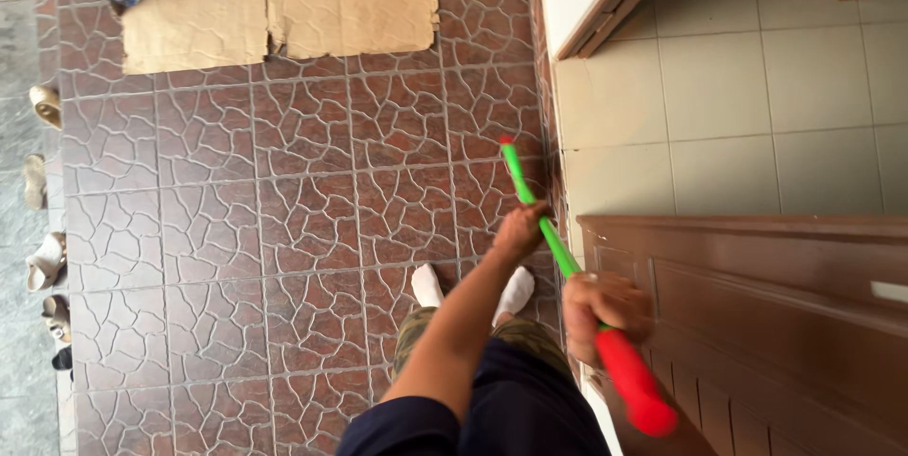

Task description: The person sweeps the tiled floor using a broom, pushing debris across the entryway floor and around a shoe rack and parked motorcycle.

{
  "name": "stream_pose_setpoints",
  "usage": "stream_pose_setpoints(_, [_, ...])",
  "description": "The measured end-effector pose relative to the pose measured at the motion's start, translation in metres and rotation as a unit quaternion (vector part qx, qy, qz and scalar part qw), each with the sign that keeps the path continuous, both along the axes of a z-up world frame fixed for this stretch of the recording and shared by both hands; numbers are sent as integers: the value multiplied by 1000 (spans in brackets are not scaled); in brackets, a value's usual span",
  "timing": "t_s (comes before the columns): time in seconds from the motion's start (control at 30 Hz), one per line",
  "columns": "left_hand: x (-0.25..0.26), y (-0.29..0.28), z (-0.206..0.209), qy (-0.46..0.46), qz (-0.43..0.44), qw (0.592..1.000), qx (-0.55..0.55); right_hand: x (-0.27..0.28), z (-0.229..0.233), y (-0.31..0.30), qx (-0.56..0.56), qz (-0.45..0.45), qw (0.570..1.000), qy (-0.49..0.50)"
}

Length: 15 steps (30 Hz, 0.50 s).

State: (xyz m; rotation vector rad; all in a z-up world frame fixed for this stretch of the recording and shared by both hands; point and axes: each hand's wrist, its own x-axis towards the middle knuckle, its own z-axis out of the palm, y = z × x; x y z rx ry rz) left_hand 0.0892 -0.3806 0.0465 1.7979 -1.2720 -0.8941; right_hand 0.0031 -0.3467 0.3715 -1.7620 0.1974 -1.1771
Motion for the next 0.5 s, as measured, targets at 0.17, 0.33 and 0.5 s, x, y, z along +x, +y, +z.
stream_pose_setpoints(0.17, [-7, 16, -17, -7, 21, 999, 33, 7, -28, 0, -46, -119, 984, 120])
stream_pose_setpoints(0.33, [40, 54, -44, 7, 30, 993, 117, 18, -63, -4, 127, -109, 985, 31])
stream_pose_setpoints(0.5, [111, 115, -80, -78, 95, 987, 107, 51, -115, 12, 260, -37, 961, -84])
